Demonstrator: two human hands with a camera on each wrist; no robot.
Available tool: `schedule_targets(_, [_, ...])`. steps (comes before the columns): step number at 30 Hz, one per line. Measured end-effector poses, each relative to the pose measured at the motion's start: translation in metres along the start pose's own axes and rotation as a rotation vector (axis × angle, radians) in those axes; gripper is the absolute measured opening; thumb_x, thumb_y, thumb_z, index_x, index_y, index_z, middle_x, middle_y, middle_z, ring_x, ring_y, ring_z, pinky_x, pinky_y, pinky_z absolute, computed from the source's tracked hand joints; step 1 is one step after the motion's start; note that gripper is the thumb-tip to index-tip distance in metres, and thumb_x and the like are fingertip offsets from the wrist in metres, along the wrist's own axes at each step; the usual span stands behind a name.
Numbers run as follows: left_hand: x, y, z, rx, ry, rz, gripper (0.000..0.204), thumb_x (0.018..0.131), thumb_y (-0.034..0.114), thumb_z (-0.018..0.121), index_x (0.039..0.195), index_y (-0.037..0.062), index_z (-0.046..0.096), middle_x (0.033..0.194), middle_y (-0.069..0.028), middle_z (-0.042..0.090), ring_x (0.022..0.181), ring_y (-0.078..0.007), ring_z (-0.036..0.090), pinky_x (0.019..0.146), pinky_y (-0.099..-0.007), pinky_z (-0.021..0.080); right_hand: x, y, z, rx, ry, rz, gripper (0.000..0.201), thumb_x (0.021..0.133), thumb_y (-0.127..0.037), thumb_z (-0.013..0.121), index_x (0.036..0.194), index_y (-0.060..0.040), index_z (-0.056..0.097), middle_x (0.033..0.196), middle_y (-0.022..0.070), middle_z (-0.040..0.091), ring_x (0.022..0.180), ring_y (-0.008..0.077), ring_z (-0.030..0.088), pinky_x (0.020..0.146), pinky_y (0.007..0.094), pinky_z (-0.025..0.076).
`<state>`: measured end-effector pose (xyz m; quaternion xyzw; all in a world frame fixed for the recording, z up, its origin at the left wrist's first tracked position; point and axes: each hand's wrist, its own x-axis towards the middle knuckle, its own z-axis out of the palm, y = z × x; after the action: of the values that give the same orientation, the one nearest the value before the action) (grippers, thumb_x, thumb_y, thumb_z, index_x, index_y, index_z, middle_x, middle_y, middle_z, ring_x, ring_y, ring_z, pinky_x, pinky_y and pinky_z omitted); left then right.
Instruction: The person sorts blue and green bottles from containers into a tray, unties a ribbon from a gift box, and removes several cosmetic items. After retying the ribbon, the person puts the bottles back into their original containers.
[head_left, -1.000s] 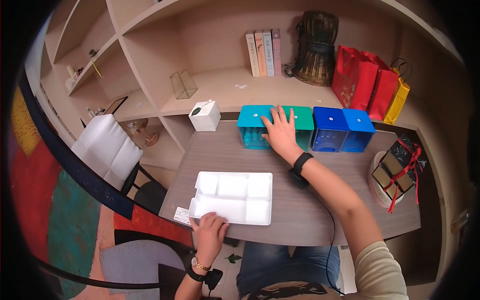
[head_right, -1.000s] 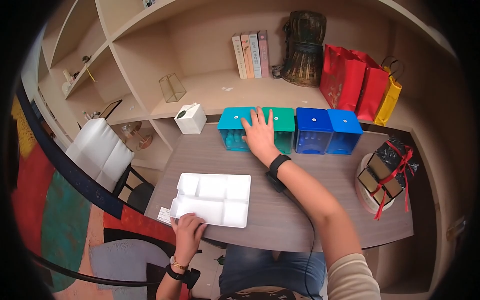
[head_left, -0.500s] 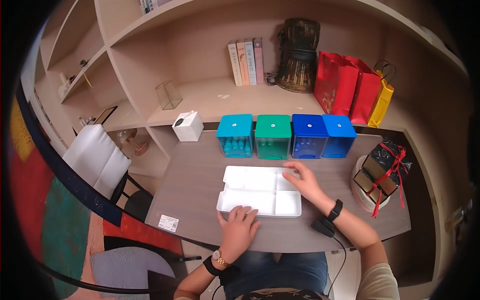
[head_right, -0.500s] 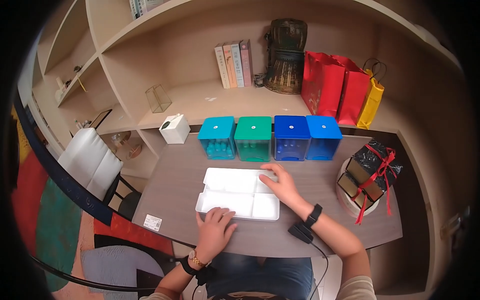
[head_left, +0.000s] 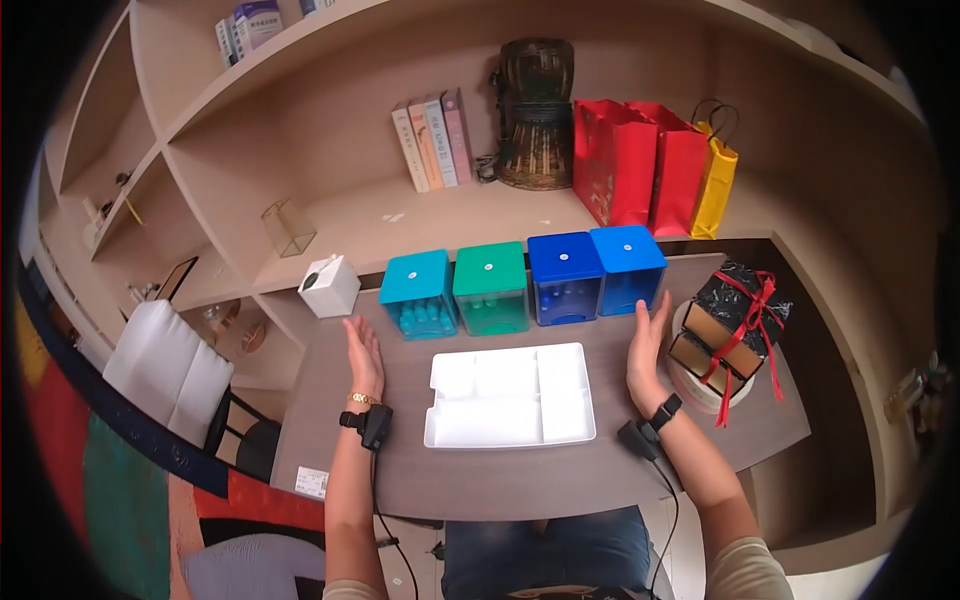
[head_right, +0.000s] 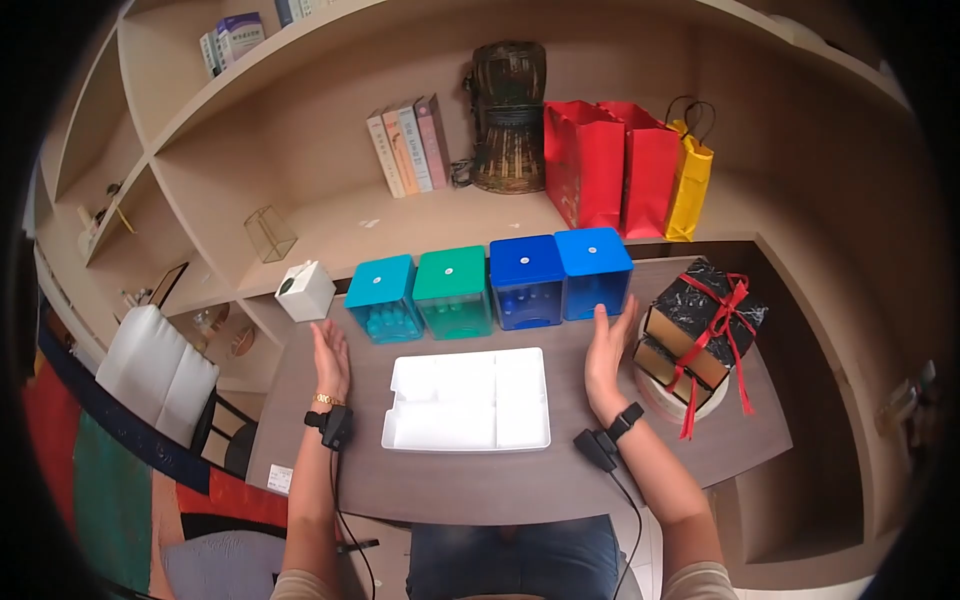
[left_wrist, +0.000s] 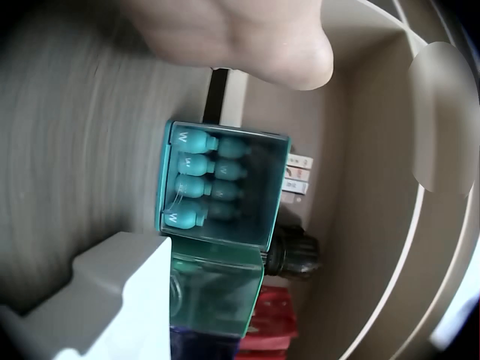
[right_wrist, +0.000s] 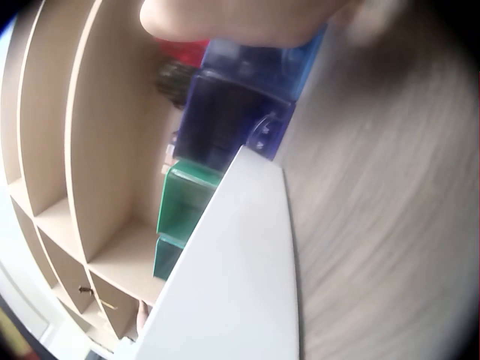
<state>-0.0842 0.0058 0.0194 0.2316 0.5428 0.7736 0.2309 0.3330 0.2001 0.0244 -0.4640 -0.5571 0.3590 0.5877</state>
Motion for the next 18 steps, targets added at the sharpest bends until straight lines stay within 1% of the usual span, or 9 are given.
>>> schedule_targets(3, [0.014, -0.023, 0.009, -0.195, -0.064, -0.056, 0.091, 0.104, 0.069, 0.029, 0.162, -0.0014, 0.018, 0.17, -0.0186, 0.017, 0.157, -0.0315, 0.019, 0.128, -0.043, 0.014, 0.02, 0.018, 0.002, 0.039, 0.071, 0.078, 0.079, 0.107, -0.051, 0.042, 0.163, -0.0021, 0.015, 0.17, 0.0215, 0.013, 0.158, 0.0335, 0.009, 0.127, 0.0431, 0.007])
schedule_targets(4, [0.017, -0.027, 0.01, -0.187, -0.108, -0.05, 0.091, 0.104, 0.069, 0.028, 0.162, -0.0019, 0.018, 0.17, -0.0186, 0.017, 0.157, -0.0314, 0.019, 0.128, -0.0426, 0.014, 0.025, 0.024, 0.004, 0.049, 0.078, 0.112, 0.081, 0.107, -0.054, 0.04, 0.163, -0.0027, 0.013, 0.171, 0.0193, 0.012, 0.159, 0.0314, 0.008, 0.128, 0.0413, 0.007])
schedule_targets(7, [0.007, -0.025, 0.018, -0.125, -0.22, -0.03, 0.092, 0.105, 0.069, 0.026, 0.161, -0.0031, 0.018, 0.169, -0.0186, 0.018, 0.156, -0.0312, 0.02, 0.128, -0.0417, 0.014, 0.037, 0.032, 0.016, 0.228, 0.086, 0.168, 0.082, 0.106, -0.055, 0.041, 0.164, -0.0037, 0.013, 0.171, 0.0175, 0.011, 0.159, 0.0298, 0.007, 0.128, 0.04, 0.007])
schedule_targets(8, [0.007, -0.028, 0.016, -0.077, -0.254, -0.02, 0.092, 0.105, 0.069, 0.025, 0.161, -0.0034, 0.018, 0.169, -0.0184, 0.018, 0.156, -0.0311, 0.02, 0.128, -0.0415, 0.014, 0.035, 0.026, 0.02, 0.246, 0.082, 0.156, 0.08, 0.106, -0.054, 0.043, 0.163, -0.0041, 0.017, 0.17, 0.0163, 0.019, 0.157, 0.0283, 0.015, 0.127, 0.0387, 0.012])
schedule_targets(11, [0.006, -0.031, 0.014, -0.017, -0.296, 0.004, 0.092, 0.105, 0.069, 0.025, 0.16, -0.0043, 0.02, 0.169, -0.0183, 0.02, 0.156, -0.0305, 0.02, 0.128, -0.0409, 0.014, 0.038, 0.023, 0.019, 0.308, 0.019, 0.13, 0.075, 0.106, -0.05, 0.045, 0.161, -0.0037, 0.024, 0.165, 0.0159, 0.03, 0.153, 0.0273, 0.026, 0.125, 0.0375, 0.017])
schedule_targets(12, [0.004, -0.031, 0.014, -0.013, -0.3, 0.006, 0.092, 0.105, 0.068, 0.025, 0.16, -0.0047, 0.02, 0.169, -0.0182, 0.02, 0.156, -0.0303, 0.02, 0.128, -0.0407, 0.013, 0.04, 0.029, 0.021, 0.312, 0.049, 0.115, 0.07, 0.106, -0.046, 0.047, 0.158, -0.0025, 0.032, 0.16, 0.0154, 0.038, 0.149, 0.0261, 0.033, 0.123, 0.0362, 0.022])
schedule_targets(15, [0.0, -0.025, 0.016, -0.003, -0.322, 0.005, 0.092, 0.106, 0.067, 0.026, 0.161, -0.0054, 0.016, 0.17, -0.0187, 0.016, 0.157, -0.0299, 0.016, 0.128, -0.0403, 0.011, 0.045, 0.039, 0.018, 0.296, -0.036, 0.092, 0.066, 0.106, -0.044, 0.049, 0.155, -0.0018, 0.037, 0.158, 0.015, 0.041, 0.148, 0.0254, 0.034, 0.122, 0.0356, 0.022])
schedule_targets(16, [-0.002, -0.023, 0.018, 0.005, -0.285, -0.009, 0.092, 0.106, 0.067, 0.026, 0.161, -0.0054, 0.014, 0.17, -0.0188, 0.014, 0.157, -0.0298, 0.015, 0.128, -0.0403, 0.011, 0.047, 0.043, 0.019, 0.27, -0.033, 0.085, 0.063, 0.106, -0.042, 0.049, 0.153, -0.0011, 0.041, 0.156, 0.0143, 0.043, 0.147, 0.0246, 0.036, 0.122, 0.0356, 0.023])
schedule_targets(18, [-0.004, -0.02, 0.021, 0.026, -0.214, -0.031, 0.091, 0.106, 0.066, 0.027, 0.161, -0.0052, 0.01, 0.171, -0.0189, 0.011, 0.158, -0.0296, 0.013, 0.129, -0.0402, 0.009, 0.046, 0.041, 0.019, 0.255, -0.058, 0.085, 0.062, 0.105, -0.04, 0.051, 0.153, -0.0013, 0.04, 0.155, 0.0146, 0.044, 0.146, 0.0248, 0.037, 0.122, 0.0357, 0.023])
